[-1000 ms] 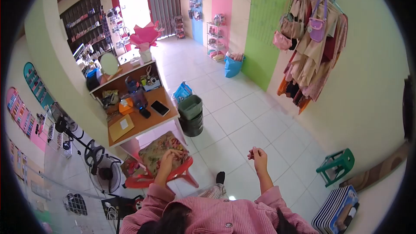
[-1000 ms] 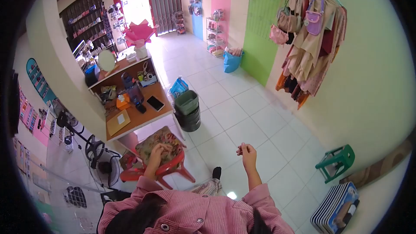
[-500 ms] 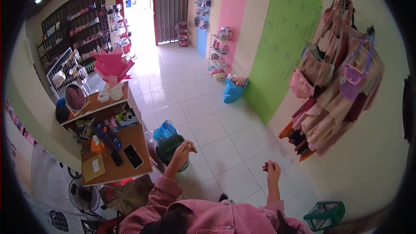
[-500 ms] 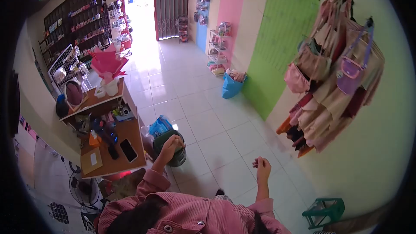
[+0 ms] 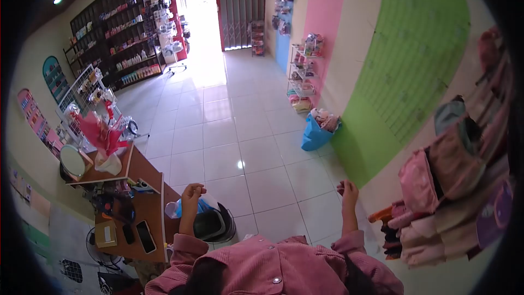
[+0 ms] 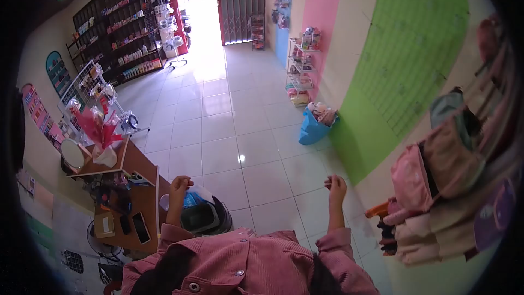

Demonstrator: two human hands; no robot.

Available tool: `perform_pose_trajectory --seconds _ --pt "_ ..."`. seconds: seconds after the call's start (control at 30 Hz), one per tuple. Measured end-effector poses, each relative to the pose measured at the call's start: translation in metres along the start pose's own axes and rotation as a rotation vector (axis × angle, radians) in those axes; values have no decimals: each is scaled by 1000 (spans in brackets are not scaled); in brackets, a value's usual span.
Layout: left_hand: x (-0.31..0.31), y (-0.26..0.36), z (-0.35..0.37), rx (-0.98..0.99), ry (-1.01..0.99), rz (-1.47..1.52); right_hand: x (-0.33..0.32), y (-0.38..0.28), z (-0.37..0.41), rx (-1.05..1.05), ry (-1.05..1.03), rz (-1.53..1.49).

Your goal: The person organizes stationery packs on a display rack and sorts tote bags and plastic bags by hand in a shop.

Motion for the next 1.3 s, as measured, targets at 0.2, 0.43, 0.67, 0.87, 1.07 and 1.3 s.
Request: perform_pose_trajectory --seconds 0.2,0.43,0.67,0.87,1.07,1.3 --pt "4 -10 -100 -128 147 118 182 -8 -115 20 -260 -102" --pt "-32 28 -311 66 438 161 275 2 -272 -12 -139 -35" --pt "72 -8 -519 -28 254 243 337 4 -416 -169 29 11" --pt "173 -44 -659 -215 32 266 371 69 -544 -181 123 158" --pt "193 -60 -819 -238 155 271 468 54 -678 42 149 84" --pt "221 -46 -973 -226 195 196 707 54 -812 91 -132 96"
Point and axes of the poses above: each hand's wrist, its own z-axis away from the middle knuckle, its own x-axis out of the palm, y = z × x, the point moved 7 cm from there along -z, towards the middle knuckle, and after that the axes turned 2 degrees about y, right-handed, at the moved point
